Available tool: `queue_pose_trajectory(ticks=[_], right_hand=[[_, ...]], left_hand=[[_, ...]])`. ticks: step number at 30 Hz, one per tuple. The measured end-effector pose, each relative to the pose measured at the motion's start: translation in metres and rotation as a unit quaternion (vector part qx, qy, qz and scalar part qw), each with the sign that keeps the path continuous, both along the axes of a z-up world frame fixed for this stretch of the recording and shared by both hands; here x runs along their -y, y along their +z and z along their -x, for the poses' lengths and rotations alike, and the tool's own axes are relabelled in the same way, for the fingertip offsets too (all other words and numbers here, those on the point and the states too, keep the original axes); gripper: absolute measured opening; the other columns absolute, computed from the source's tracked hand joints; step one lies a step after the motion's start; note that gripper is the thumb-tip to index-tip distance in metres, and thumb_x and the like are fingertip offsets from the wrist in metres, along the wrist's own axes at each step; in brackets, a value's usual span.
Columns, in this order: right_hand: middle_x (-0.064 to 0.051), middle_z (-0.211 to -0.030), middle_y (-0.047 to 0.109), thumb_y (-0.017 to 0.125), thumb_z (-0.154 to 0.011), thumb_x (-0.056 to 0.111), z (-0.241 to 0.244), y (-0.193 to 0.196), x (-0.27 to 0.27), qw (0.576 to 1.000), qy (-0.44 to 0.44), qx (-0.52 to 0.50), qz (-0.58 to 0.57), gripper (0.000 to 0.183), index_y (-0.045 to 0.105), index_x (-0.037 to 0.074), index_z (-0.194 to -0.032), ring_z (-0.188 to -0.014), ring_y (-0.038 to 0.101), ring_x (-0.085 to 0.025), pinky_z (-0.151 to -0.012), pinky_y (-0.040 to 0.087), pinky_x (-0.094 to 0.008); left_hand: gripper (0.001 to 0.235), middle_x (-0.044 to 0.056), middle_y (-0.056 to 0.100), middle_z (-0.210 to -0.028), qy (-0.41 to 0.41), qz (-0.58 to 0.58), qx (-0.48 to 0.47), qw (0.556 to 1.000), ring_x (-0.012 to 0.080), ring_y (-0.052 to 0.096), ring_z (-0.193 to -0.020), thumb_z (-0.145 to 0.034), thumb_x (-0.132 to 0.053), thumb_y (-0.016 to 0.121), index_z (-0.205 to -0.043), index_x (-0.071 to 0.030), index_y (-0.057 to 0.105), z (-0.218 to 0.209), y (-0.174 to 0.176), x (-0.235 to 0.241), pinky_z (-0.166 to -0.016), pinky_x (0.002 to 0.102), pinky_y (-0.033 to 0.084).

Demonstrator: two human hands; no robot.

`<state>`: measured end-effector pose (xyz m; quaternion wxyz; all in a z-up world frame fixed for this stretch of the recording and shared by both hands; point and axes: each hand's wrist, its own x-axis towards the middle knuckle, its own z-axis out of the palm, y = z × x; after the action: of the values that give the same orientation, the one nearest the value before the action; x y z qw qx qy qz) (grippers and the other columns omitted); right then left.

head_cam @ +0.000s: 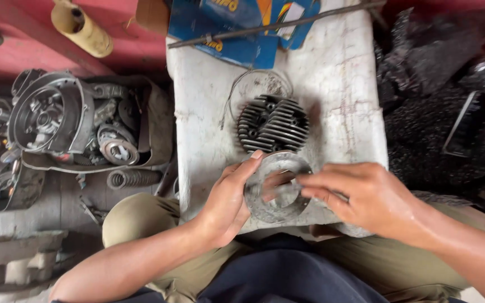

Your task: Cleaning a metal engine component using a small brush to remove debris or carbon buildup.

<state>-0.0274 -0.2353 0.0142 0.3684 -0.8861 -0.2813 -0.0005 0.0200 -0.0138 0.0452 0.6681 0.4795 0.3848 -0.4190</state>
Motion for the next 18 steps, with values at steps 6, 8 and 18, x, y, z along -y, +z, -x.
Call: queue_pose_trajectory(ticks=[6,8,18], right_hand=[[-0.005,-0.087,0.077,0.07,-0.094,0.019,0.001,0.002,-0.006,1.0,-0.007,-0.007,-0.006,0.017,0.074,0.007,-0.105,-0.061,0.07,-0.021,-0.056,0.054,-0.035],[-0.007,-0.083,0.079,0.069,-0.094,0.012,-0.009,0.008,0.003,0.999,-0.026,-0.019,-0.002,0.017,0.074,0.004,-0.108,-0.051,0.066,-0.014,-0.042,0.051,-0.025],[-0.006,-0.087,0.078,0.076,-0.09,0.013,-0.01,0.014,0.001,0.996,-0.086,0.017,0.0,0.02,0.076,0.004,-0.108,-0.048,0.05,-0.011,-0.048,0.044,-0.027]], left_hand=[[0.04,0.003,0.061,-0.075,-0.007,0.135,0.191,0.972,0.0134,0.058,-0.079,-0.107,-0.035,0.053,-0.08,-0.007,0.063,0.014,-0.037,-0.012,-0.092,0.032,0.047],[0.039,0.013,0.068,-0.085,0.017,0.15,0.193,0.969,0.0207,0.066,-0.085,-0.108,-0.03,0.051,-0.088,-0.001,0.066,0.012,-0.04,-0.009,-0.089,0.033,0.051],[0.042,-0.01,0.065,-0.153,-0.02,0.035,0.109,0.993,0.0053,0.038,-0.156,-0.091,-0.046,0.057,-0.115,-0.015,0.073,0.003,-0.015,-0.01,-0.122,0.06,0.011]])
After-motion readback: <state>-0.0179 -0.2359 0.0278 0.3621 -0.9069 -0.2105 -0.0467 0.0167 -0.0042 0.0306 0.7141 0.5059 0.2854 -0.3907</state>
